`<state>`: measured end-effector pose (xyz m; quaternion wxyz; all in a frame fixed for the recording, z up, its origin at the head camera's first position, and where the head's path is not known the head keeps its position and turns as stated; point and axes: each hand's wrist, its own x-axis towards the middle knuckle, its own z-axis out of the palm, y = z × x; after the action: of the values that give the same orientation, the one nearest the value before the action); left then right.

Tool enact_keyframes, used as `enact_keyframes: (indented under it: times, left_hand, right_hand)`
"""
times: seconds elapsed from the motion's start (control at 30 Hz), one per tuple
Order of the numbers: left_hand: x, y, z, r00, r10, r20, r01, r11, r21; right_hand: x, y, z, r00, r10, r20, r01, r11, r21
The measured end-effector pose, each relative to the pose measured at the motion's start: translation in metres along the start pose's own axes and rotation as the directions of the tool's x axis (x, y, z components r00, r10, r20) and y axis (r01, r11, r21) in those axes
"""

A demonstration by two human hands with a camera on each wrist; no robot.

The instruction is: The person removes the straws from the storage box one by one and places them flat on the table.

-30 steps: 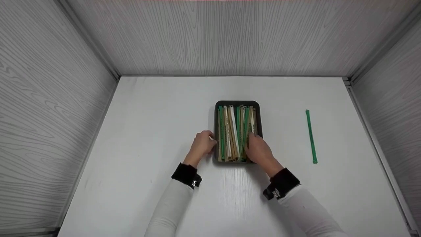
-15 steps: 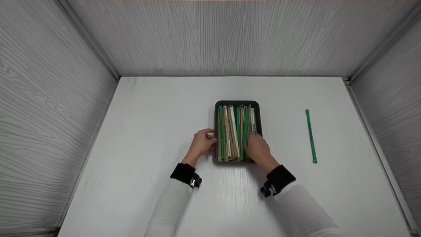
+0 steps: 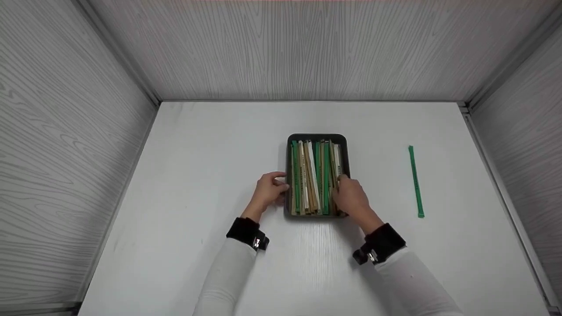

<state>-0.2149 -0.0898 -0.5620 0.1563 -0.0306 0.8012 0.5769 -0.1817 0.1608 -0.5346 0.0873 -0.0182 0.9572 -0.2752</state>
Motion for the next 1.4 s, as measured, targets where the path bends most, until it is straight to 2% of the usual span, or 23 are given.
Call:
enact_keyframes:
  times: [0.23, 0.4, 0.57, 0.77, 1.0, 1.23, 1.4]
  left_hand:
    - [0.002, 0.001, 0.001, 1.0, -0.015, 0.007, 0.015, 1.0, 0.0]
    - [-0.002, -0.002, 0.0, 1.0, 0.004, -0.001, -0.004, 1.0, 0.024]
    - [-0.005, -0.002, 0.002, 1.0, 0.004, -0.002, -0.004, 0.999, 0.035]
    - [-0.006, -0.002, -0.001, 1.0, -0.018, -0.009, 0.018, 0.999, 0.032]
    - [-0.007, 0.0, -0.003, 0.999, -0.03, -0.012, 0.031, 0.999, 0.043]
    - [-0.007, 0.002, -0.001, 1.0, -0.015, -0.012, 0.016, 0.997, 0.079]
    - [-0.005, 0.002, -0.001, 1.0, -0.001, -0.012, 0.002, 0.996, 0.094]
  right_hand:
    - [-0.011, 0.024, -0.025, 0.995, -0.013, -0.097, 0.013, 1.0, 0.0]
    - [-0.017, 0.052, -0.041, 0.99, 0.043, -0.133, -0.038, 0.998, 0.041]
    - [-0.026, 0.093, -0.06, 0.98, 0.109, -0.164, -0.103, 0.994, 0.043]
    - [-0.036, 0.137, -0.079, 0.964, 0.227, -0.136, -0.221, 0.974, 0.055]
    - [-0.038, 0.172, -0.089, 0.941, 0.321, -0.105, -0.32, 0.947, 0.025]
    - [-0.038, 0.192, -0.092, 0.909, 0.415, -0.04, -0.414, 0.91, 0.033]
    - [-0.039, 0.198, -0.092, 0.895, 0.445, -0.02, -0.443, 0.894, 0.069]
